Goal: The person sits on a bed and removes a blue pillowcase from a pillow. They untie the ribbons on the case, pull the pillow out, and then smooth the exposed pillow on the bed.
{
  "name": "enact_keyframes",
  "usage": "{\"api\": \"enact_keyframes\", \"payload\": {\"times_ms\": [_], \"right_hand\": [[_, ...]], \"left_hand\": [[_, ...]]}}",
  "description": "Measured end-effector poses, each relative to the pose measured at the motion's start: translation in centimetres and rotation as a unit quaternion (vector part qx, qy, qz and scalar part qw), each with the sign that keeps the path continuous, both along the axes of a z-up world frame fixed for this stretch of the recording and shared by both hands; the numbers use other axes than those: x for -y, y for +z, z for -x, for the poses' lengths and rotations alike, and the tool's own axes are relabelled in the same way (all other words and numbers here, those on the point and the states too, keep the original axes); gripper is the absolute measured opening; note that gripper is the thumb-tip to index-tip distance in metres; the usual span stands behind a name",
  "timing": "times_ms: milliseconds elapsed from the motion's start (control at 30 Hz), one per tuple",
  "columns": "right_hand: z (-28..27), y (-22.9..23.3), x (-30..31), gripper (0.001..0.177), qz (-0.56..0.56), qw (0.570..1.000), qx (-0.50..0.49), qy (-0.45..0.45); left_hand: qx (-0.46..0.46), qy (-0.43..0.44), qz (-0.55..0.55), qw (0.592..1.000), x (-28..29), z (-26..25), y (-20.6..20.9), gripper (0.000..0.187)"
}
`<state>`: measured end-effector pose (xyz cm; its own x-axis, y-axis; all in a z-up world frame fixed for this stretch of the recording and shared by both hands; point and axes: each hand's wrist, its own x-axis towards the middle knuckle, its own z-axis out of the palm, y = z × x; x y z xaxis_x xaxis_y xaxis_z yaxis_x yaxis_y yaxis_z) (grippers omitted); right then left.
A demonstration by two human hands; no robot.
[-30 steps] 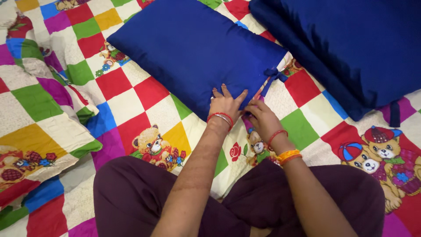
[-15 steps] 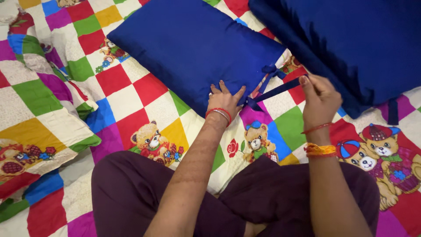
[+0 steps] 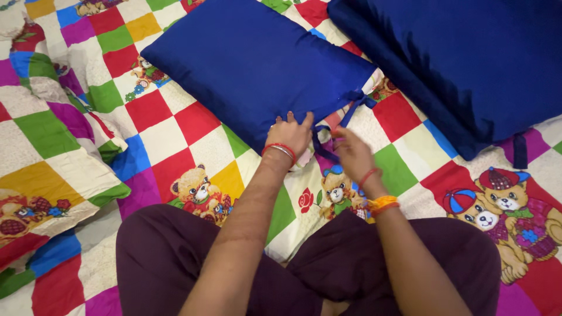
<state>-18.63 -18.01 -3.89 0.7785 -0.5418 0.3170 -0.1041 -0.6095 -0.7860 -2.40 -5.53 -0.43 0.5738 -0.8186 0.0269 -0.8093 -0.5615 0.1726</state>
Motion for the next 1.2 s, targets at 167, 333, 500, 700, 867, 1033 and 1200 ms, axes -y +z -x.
{"api": "enact_keyframes", "payload": {"times_ms": [167, 333, 500, 700, 867, 1033, 1200], "right_hand": [[-1.8, -4.0, -1.5, 0.049, -0.109, 0.992, 0.011, 0.057], [-1.5, -1.7, -0.3, 0.023, -0.056, 0.995, -0.039, 0.072], [0.7, 4.1, 1.3, 0.024, -0.346, 0.937, -0.043, 0.015], [4.7, 9.9, 4.0, 0.016, -0.514, 0.838, 0.173, 0.067], [7.1, 10.3, 7.0, 0.016, -0.508, 0.810, 0.293, -0.031], [7.2, 7.2, 10.6, 0.017, -0.345, 0.906, 0.182, -0.162], [3.1, 6.1, 11.1, 0.025, -0.018, 0.987, -0.032, -0.158]], "left_hand": [[0.010, 0.000, 0.006, 1.000, -0.1, 0.2, 0.4, 0.061], [0.006, -0.004, -0.020, 1.000, 1.2, -0.1, -0.2, 0.063], [-0.022, 0.014, -0.026, 0.999, 0.6, 0.8, 1.1, 0.064], [-0.027, 0.047, -0.024, 0.998, 0.7, 1.7, 1.8, 0.057], [-0.012, 0.026, -0.007, 1.000, 0.1, 1.4, 1.2, 0.059], [0.054, -0.022, -0.017, 0.998, -1.2, 2.4, 1.3, 0.079], [-0.032, -0.025, -0.083, 0.996, -0.4, 1.4, 3.5, 0.064]]}}
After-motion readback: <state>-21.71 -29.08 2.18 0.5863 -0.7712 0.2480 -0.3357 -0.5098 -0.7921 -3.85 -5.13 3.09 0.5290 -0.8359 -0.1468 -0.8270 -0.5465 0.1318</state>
